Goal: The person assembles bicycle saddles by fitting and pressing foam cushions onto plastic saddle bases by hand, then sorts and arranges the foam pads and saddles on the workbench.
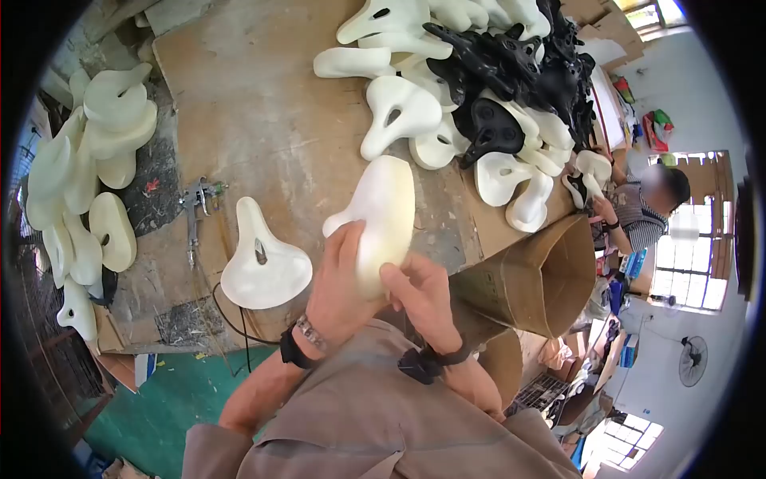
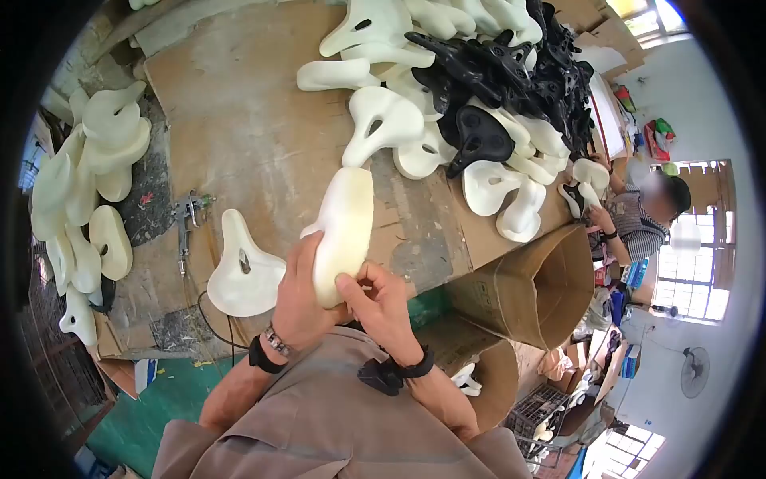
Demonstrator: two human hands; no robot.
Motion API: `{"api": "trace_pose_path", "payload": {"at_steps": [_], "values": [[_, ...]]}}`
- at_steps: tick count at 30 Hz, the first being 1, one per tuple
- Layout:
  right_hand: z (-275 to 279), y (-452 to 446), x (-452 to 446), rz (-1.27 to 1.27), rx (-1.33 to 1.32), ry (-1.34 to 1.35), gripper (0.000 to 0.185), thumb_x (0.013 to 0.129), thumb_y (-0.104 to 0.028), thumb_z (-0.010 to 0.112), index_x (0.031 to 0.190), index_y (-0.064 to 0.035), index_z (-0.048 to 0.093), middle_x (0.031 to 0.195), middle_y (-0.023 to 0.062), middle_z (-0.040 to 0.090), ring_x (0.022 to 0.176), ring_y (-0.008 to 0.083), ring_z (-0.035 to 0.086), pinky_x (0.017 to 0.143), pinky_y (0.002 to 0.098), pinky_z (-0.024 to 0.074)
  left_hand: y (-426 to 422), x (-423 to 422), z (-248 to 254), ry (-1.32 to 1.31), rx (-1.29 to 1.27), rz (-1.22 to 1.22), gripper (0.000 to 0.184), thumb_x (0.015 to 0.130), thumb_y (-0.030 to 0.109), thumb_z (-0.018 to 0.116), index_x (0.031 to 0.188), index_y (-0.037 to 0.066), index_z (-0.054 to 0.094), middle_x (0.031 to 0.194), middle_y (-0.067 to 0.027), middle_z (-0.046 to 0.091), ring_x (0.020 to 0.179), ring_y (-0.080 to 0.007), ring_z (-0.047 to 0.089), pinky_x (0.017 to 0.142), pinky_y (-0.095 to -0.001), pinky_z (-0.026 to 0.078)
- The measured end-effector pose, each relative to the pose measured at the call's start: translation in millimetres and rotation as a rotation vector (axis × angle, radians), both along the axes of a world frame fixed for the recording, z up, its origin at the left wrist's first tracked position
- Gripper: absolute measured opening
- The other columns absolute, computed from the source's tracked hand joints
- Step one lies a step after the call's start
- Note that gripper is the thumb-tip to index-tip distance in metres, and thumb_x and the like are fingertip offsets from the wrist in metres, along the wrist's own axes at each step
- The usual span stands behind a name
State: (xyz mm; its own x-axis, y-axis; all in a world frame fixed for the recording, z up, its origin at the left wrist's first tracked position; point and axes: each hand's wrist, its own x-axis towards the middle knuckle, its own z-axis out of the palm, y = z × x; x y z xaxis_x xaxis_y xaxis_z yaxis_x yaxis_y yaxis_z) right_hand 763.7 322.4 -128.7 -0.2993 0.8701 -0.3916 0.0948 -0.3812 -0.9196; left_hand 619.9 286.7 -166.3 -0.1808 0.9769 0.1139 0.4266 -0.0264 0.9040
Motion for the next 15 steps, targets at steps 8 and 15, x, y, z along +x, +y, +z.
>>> {"api": "trace_pose_path", "payload": {"at_steps": [8, 15], "values": [[-7, 11, 3, 0.134, 0.015, 0.050, 0.027, 0.102, -0.025, 0.060, 0.093, -0.0003, 0.065, 0.074, -0.0023, 0.062, 0.063, 0.0032, 0.053, 0.054, 0.0215, 0.0408, -5, -4, -13, -0.099, 0.039, 0.003, 0.091, 0.064, 0.008, 0.083, 0.143, 0.002, 0.038, 0.129, -0.0229, 0.052, 0.114, -0.0417, 0.056, 0.092, -0.0440, 0.051], [-18, 5, 3, 0.135, 0.167, -0.072, 0.028, 0.103, -0.025, 0.058, 0.097, 0.0019, 0.065, 0.073, -0.0031, 0.059, 0.065, 0.0039, 0.052, 0.056, 0.0231, 0.0413, -11, 5, -18, -0.060, 0.029, 0.022, 0.089, 0.065, 0.011, 0.081, 0.143, 0.003, 0.039, 0.129, -0.0223, 0.054, 0.114, -0.0418, 0.057, 0.093, -0.0451, 0.051]]}}
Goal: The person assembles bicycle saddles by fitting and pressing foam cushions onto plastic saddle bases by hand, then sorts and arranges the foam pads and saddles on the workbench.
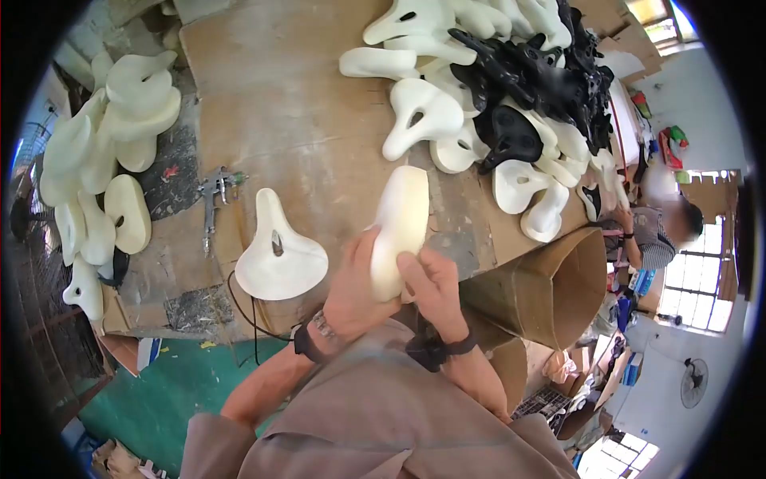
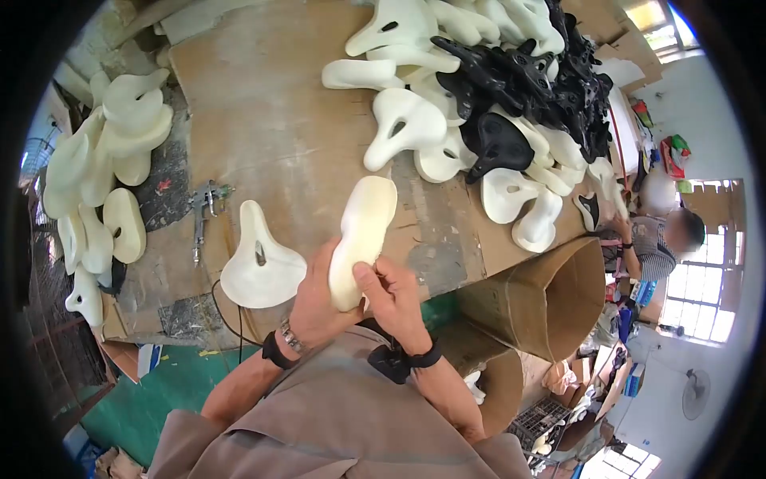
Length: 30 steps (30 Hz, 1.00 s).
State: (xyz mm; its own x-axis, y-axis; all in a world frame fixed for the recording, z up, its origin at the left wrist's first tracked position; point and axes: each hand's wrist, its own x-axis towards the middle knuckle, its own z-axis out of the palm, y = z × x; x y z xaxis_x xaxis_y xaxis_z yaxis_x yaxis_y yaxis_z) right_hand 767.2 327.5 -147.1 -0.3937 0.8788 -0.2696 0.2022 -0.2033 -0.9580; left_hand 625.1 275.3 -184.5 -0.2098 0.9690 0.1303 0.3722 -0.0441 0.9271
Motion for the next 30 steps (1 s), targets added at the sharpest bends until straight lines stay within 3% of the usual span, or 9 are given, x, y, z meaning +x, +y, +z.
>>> {"api": "trace_pose_path", "payload": {"at_steps": [4, 7, 15, 17, 19, 22, 25, 28, 30], "values": [[4, 7, -5, 0.066, 0.018, -0.003, 0.027, 0.103, -0.024, 0.058, 0.103, 0.0015, 0.067, 0.076, -0.0030, 0.061, 0.067, 0.0047, 0.053, 0.057, 0.0239, 0.0421, -3, -7, -4, 0.033, -0.002, 0.053, 0.089, 0.065, 0.011, 0.081, 0.143, 0.003, 0.038, 0.130, -0.0230, 0.054, 0.116, -0.0424, 0.056, 0.094, -0.0457, 0.051], [9, 1, -11, 0.070, -0.002, 0.031, 0.028, 0.102, -0.025, 0.059, 0.106, 0.0017, 0.067, 0.080, -0.0021, 0.063, 0.071, 0.0046, 0.053, 0.061, 0.0225, 0.0431, -6, -6, -5, 0.031, 0.045, 0.077, 0.095, 0.065, 0.028, 0.088, 0.143, 0.002, 0.039, 0.135, -0.0216, 0.052, 0.116, -0.0398, 0.058, 0.091, -0.0465, 0.053], [0, -7, -5, 0.037, -0.073, 0.000, 0.032, 0.101, -0.030, 0.062, 0.101, 0.0020, 0.068, 0.082, -0.0027, 0.064, 0.071, 0.0028, 0.054, 0.059, 0.0215, 0.0429, -15, -2, -5, -0.006, 0.038, 0.083, 0.097, 0.064, 0.027, 0.090, 0.142, 0.002, 0.038, 0.135, -0.0242, 0.050, 0.118, -0.0429, 0.057, 0.093, -0.0471, 0.053], [-9, -10, 2, 0.029, -0.066, -0.043, 0.033, 0.102, -0.030, 0.062, 0.100, 0.0021, 0.068, 0.083, -0.0026, 0.064, 0.070, 0.0029, 0.054, 0.058, 0.0214, 0.0429, -15, -1, -4, 0.019, 0.040, 0.072, 0.093, 0.064, 0.013, 0.083, 0.144, 0.003, 0.036, 0.134, -0.0239, 0.050, 0.117, -0.0435, 0.055, 0.096, -0.0472, 0.051], [-13, -14, 4, 0.019, -0.059, -0.087, 0.033, 0.102, -0.030, 0.062, 0.099, 0.0022, 0.068, 0.083, -0.0026, 0.064, 0.069, 0.0031, 0.054, 0.058, 0.0212, 0.0429, -16, 1, -5, 0.021, 0.027, 0.058, 0.094, 0.064, 0.014, 0.084, 0.144, 0.003, 0.035, 0.134, -0.0242, 0.050, 0.118, -0.0436, 0.054, 0.095, -0.0472, 0.051], [-16, -23, -5, -0.049, -0.082, 0.073, 0.033, 0.102, -0.029, 0.061, 0.097, 0.0021, 0.069, 0.080, -0.0024, 0.064, 0.069, 0.0033, 0.054, 0.057, 0.0216, 0.0437, -17, 1, -8, 0.032, 0.012, 0.028, 0.096, 0.064, 0.017, 0.086, 0.144, 0.003, 0.035, 0.135, -0.0245, 0.049, 0.118, -0.0440, 0.054, 0.094, -0.0471, 0.051], [-17, -24, -10, -0.073, 0.046, 0.115, 0.033, 0.103, -0.029, 0.060, 0.093, 0.0022, 0.068, 0.077, -0.0024, 0.063, 0.066, 0.0035, 0.054, 0.053, 0.0222, 0.0437, -19, 2, -12, 0.070, 0.028, 0.034, 0.097, 0.064, 0.018, 0.086, 0.145, 0.002, 0.035, 0.134, -0.0244, 0.050, 0.117, -0.0446, 0.055, 0.093, -0.0471, 0.052], [-15, -20, -15, -0.027, -0.039, 0.096, 0.033, 0.102, -0.028, 0.060, 0.093, 0.0024, 0.068, 0.074, -0.0026, 0.063, 0.067, 0.0043, 0.054, 0.053, 0.0233, 0.0437, -22, 0, -19, 0.116, 0.033, 0.071, 0.095, 0.066, 0.018, 0.086, 0.145, 0.002, 0.035, 0.131, -0.0235, 0.053, 0.115, -0.0431, 0.057, 0.093, -0.0462, 0.052], [-14, -13, -18, 0.063, 0.059, -0.094, 0.032, 0.101, -0.028, 0.061, 0.094, 0.0022, 0.068, 0.070, -0.0010, 0.062, 0.064, 0.0056, 0.054, 0.054, 0.0248, 0.0441, -21, -5, -19, 0.120, 0.031, 0.072, 0.093, 0.067, 0.018, 0.085, 0.145, 0.002, 0.035, 0.129, -0.0227, 0.054, 0.115, -0.0414, 0.058, 0.094, -0.0451, 0.052]]}}
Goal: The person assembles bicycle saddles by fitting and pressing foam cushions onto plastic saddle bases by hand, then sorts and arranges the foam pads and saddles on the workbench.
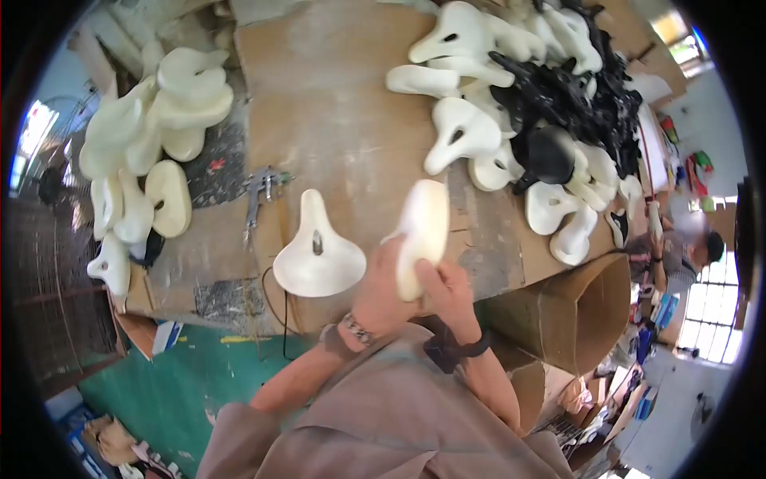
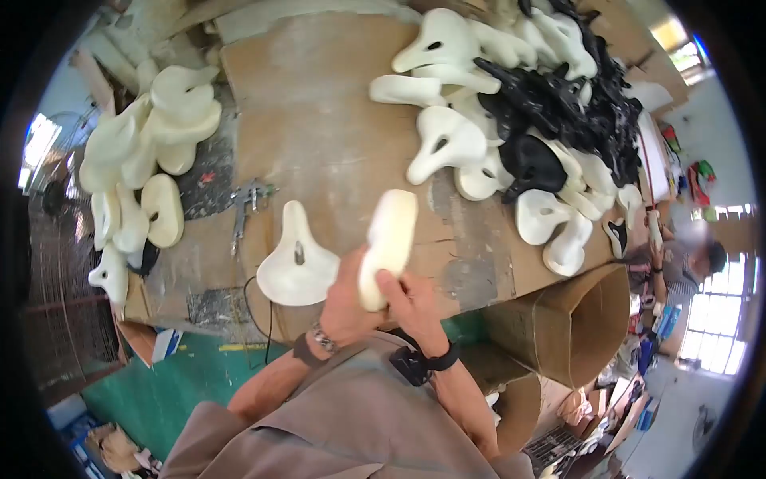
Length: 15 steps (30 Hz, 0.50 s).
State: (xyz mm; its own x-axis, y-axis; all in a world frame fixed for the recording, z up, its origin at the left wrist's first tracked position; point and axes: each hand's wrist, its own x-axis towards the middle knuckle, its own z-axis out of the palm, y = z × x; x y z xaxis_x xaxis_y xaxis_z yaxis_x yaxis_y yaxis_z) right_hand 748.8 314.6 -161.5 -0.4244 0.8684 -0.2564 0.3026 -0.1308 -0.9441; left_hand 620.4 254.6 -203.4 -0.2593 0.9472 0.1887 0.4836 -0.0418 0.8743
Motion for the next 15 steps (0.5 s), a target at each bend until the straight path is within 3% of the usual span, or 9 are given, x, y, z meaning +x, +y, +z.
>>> {"api": "trace_pose_path", "payload": {"at_steps": [2, 3, 4, 5, 6, 7, 8, 11, 15], "values": [[-5, 8, 7, 0.051, -0.068, -0.064, 0.033, 0.100, -0.031, 0.062, 0.106, 0.0011, 0.068, 0.079, 0.0062, 0.067, 0.069, 0.0144, 0.061, 0.062, 0.0315, 0.0481, 0, -14, 6, -0.137, -0.069, 0.030, 0.085, 0.073, 0.016, 0.082, 0.144, 0.002, 0.037, 0.127, -0.0199, 0.057, 0.118, -0.0350, 0.060, 0.096, -0.0418, 0.051], [2, 12, 8, 0.078, 0.215, -0.185, 0.035, 0.099, -0.032, 0.061, 0.112, 0.0003, 0.066, 0.088, 0.0104, 0.068, 0.078, 0.0203, 0.063, 0.067, 0.0353, 0.0489, 0, -23, 9, -0.387, -0.093, 0.030, 0.078, 0.078, 0.014, 0.078, 0.144, 0.001, 0.039, 0.131, -0.0163, 0.057, 0.122, -0.0285, 0.058, 0.099, -0.0387, 0.050], [10, 14, 6, 0.107, 0.493, -0.301, 0.038, 0.099, -0.033, 0.060, 0.118, -0.0004, 0.064, 0.096, 0.0146, 0.069, 0.087, 0.0261, 0.065, 0.073, 0.0390, 0.0498, -1, -26, 8, -0.374, -0.095, 0.022, 0.078, 0.078, 0.014, 0.078, 0.144, 0.001, 0.039, 0.131, -0.0163, 0.057, 0.122, -0.0285, 0.058, 0.099, -0.0387, 0.050], [27, 16, 5, 0.035, 0.223, -0.304, 0.047, 0.098, -0.032, 0.061, 0.130, 0.0010, 0.057, 0.118, 0.0224, 0.064, 0.108, 0.0365, 0.059, 0.089, 0.0431, 0.0473, -5, -31, 5, -0.752, -0.043, 0.078, 0.077, 0.077, 0.012, 0.077, 0.144, 0.000, 0.040, 0.131, -0.0149, 0.057, 0.121, -0.0275, 0.058, 0.100, -0.0394, 0.049], [24, 18, 8, 0.034, 0.222, -0.281, 0.047, 0.098, -0.032, 0.061, 0.130, 0.0010, 0.057, 0.118, 0.0224, 0.064, 0.108, 0.0365, 0.059, 0.089, 0.0431, 0.0473, -8, -38, 1, -1.125, 0.016, 0.140, 0.076, 0.077, 0.010, 0.075, 0.143, 0.000, 0.040, 0.131, -0.0134, 0.057, 0.119, -0.0265, 0.058, 0.101, -0.0400, 0.048], [20, 18, 11, -0.085, 0.556, -0.430, 0.050, 0.097, -0.032, 0.063, 0.132, 0.0030, 0.055, 0.122, 0.0241, 0.061, 0.111, 0.0381, 0.058, 0.093, 0.0434, 0.0460, -11, -46, -3, -1.266, 0.043, 0.070, 0.083, 0.079, 0.020, 0.077, 0.147, 0.000, 0.036, 0.138, -0.0143, 0.055, 0.125, -0.0275, 0.057, 0.104, -0.0404, 0.050], [16, 17, 11, -0.213, 0.886, -0.577, 0.054, 0.096, -0.032, 0.064, 0.133, 0.0050, 0.053, 0.126, 0.0258, 0.058, 0.114, 0.0397, 0.056, 0.097, 0.0436, 0.0446, -15, -51, -2, -1.243, 0.043, 0.075, 0.083, 0.079, 0.020, 0.077, 0.147, 0.000, 0.036, 0.138, -0.0143, 0.055, 0.125, -0.0275, 0.057, 0.104, -0.0404, 0.050], [28, 15, 12, -0.339, 0.573, -0.276, 0.063, 0.093, -0.032, 0.069, 0.136, 0.0085, 0.048, 0.133, 0.0295, 0.052, 0.118, 0.0431, 0.054, 0.103, 0.0449, 0.0414, -22, -48, 5, -1.359, 0.049, 0.000, 0.091, 0.076, 0.026, 0.079, 0.150, 0.000, 0.033, 0.141, -0.0163, 0.053, 0.127, -0.0309, 0.056, 0.103, -0.0438, 0.051], [39, 23, 24, -0.429, 0.586, -0.367, 0.060, 0.089, -0.030, 0.072, 0.134, 0.0053, 0.053, 0.126, 0.0235, 0.060, 0.116, 0.0382, 0.055, 0.099, 0.0440, 0.0421, -27, -42, 11, -1.357, 0.026, -0.089, 0.091, 0.076, 0.026, 0.079, 0.150, 0.000, 0.033, 0.141, -0.0165, 0.053, 0.127, -0.0322, 0.056, 0.104, -0.0445, 0.051]]}}
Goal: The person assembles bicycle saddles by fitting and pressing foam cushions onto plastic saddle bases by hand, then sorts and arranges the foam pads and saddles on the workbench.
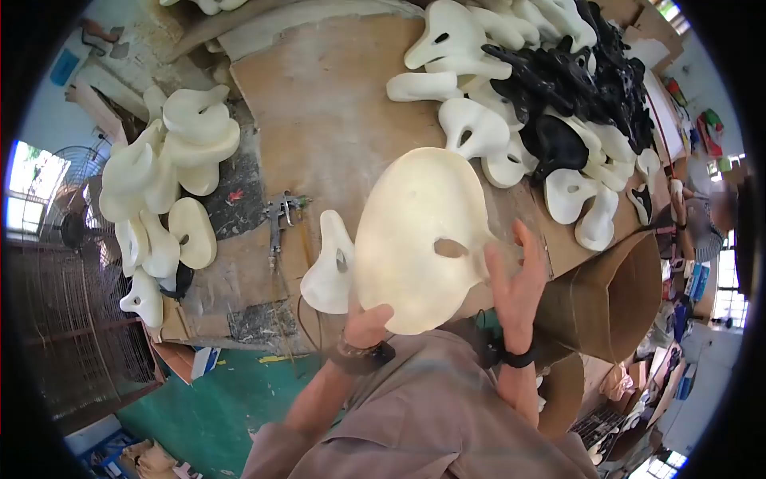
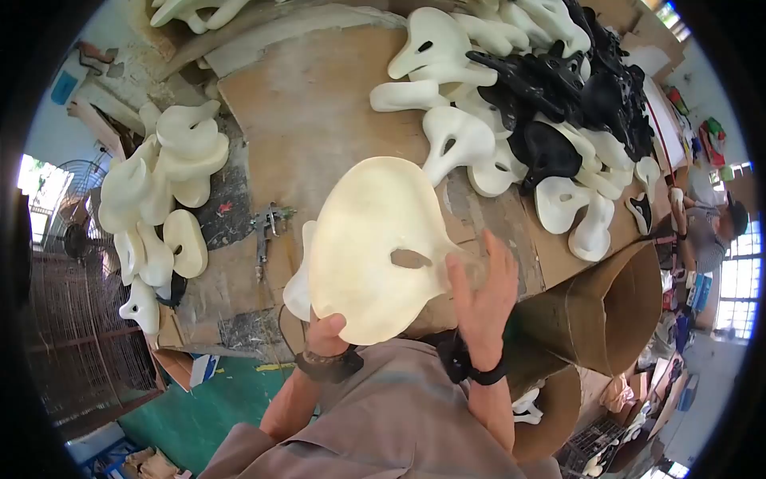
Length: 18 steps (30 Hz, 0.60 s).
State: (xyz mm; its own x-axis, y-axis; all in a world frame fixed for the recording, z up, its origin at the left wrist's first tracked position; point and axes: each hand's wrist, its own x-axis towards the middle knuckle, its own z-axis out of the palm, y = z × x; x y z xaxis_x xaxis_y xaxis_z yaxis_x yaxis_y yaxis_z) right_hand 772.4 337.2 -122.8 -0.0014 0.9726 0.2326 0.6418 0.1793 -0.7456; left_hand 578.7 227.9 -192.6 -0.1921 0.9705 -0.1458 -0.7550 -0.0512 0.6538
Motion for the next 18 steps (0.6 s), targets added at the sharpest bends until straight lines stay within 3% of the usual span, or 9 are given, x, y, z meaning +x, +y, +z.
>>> {"api": "trace_pose_path", "payload": {"at_steps": [2, 6, 8, 9, 11, 12, 13, 15, 18], "values": [[9, 6, 13, 0.092, -0.068, -0.196, 0.046, 0.086, -0.026, 0.075, 0.123, 0.0002, 0.065, 0.113, 0.0155, 0.067, 0.103, 0.0322, 0.061, 0.087, 0.0409, 0.0473, -3, 0, 1, -0.204, 0.018, -0.031, 0.085, 0.078, 0.021, 0.075, 0.148, -0.005, 0.034, 0.140, -0.0161, 0.054, 0.129, -0.0296, 0.055, 0.106, -0.0414, 0.046], [22, 10, 18, 0.154, -0.290, -0.074, 0.029, 0.085, -0.022, 0.076, 0.107, -0.0034, 0.073, 0.099, 0.0113, 0.070, 0.086, 0.0277, 0.064, 0.073, 0.0379, 0.0496, -1, -9, -3, -0.234, -0.010, -0.052, 0.084, 0.078, 0.019, 0.074, 0.148, -0.005, 0.035, 0.141, -0.0164, 0.053, 0.128, -0.0287, 0.055, 0.106, -0.0405, 0.046], [18, 9, 20, 0.174, -0.183, 0.037, 0.021, 0.084, -0.016, 0.076, 0.100, -0.0030, 0.075, 0.091, 0.0143, 0.068, 0.076, 0.0278, 0.065, 0.066, 0.0365, 0.0503, 6, -18, -2, 0.029, -0.013, -0.033, 0.077, 0.082, 0.018, 0.069, 0.148, -0.006, 0.036, 0.140, -0.0161, 0.053, 0.126, -0.0257, 0.056, 0.105, -0.0388, 0.045], [18, 8, 20, 0.173, -0.184, 0.036, 0.021, 0.084, -0.016, 0.076, 0.100, -0.0030, 0.075, 0.091, 0.0143, 0.068, 0.076, 0.0278, 0.065, 0.066, 0.0365, 0.0503, 10, -24, -1, 0.028, -0.014, -0.034, 0.077, 0.082, 0.018, 0.069, 0.148, -0.006, 0.036, 0.140, -0.0161, 0.053, 0.126, -0.0257, 0.056, 0.105, -0.0388, 0.045], [21, 7, 19, 0.137, -0.154, 0.057, 0.020, 0.082, -0.011, 0.076, 0.100, -0.0030, 0.075, 0.086, 0.0144, 0.067, 0.078, 0.0278, 0.065, 0.068, 0.0366, 0.0507, 18, -35, 5, 0.331, -0.061, -0.014, 0.066, 0.090, 0.017, 0.061, 0.148, -0.005, 0.037, 0.140, -0.0138, 0.053, 0.124, -0.0231, 0.056, 0.106, -0.0370, 0.044], [20, 7, 19, 0.137, -0.154, 0.056, 0.020, 0.082, -0.011, 0.076, 0.100, -0.0030, 0.075, 0.086, 0.0144, 0.067, 0.078, 0.0278, 0.065, 0.068, 0.0366, 0.0507, 22, -35, 18, 0.365, -0.118, -0.007, 0.055, 0.100, 0.024, 0.053, 0.146, -0.003, 0.042, 0.127, -0.0113, 0.061, 0.115, -0.0193, 0.059, 0.099, -0.0336, 0.047], [19, 7, 19, 0.155, -0.135, 0.016, 0.020, 0.081, -0.010, 0.076, 0.100, -0.0033, 0.075, 0.086, 0.0138, 0.067, 0.078, 0.0285, 0.064, 0.068, 0.0370, 0.0508, 24, -37, 17, 0.365, -0.119, -0.005, 0.055, 0.100, 0.024, 0.053, 0.146, -0.003, 0.042, 0.127, -0.0113, 0.061, 0.115, -0.0193, 0.059, 0.099, -0.0336, 0.047], [13, 7, 18, 0.178, -0.115, -0.024, 0.021, 0.079, -0.009, 0.077, 0.099, -0.0036, 0.074, 0.086, 0.0132, 0.067, 0.079, 0.0292, 0.064, 0.069, 0.0373, 0.0509, 27, -43, 12, 0.779, -0.352, -0.100, 0.049, 0.104, 0.033, 0.049, 0.139, -0.002, 0.050, 0.107, -0.0090, 0.067, 0.099, -0.0158, 0.063, 0.086, -0.0313, 0.051], [6, 8, 14, 0.202, -0.061, -0.090, 0.023, 0.080, -0.010, 0.076, 0.101, -0.0016, 0.075, 0.091, 0.0128, 0.066, 0.079, 0.0242, 0.066, 0.069, 0.0336, 0.0524, 30, -38, 3, 0.895, -0.340, 0.013, 0.047, 0.105, 0.038, 0.049, 0.130, -0.002, 0.057, 0.092, -0.0078, 0.067, 0.083, -0.0130, 0.060, 0.073, -0.0308, 0.050]]}}
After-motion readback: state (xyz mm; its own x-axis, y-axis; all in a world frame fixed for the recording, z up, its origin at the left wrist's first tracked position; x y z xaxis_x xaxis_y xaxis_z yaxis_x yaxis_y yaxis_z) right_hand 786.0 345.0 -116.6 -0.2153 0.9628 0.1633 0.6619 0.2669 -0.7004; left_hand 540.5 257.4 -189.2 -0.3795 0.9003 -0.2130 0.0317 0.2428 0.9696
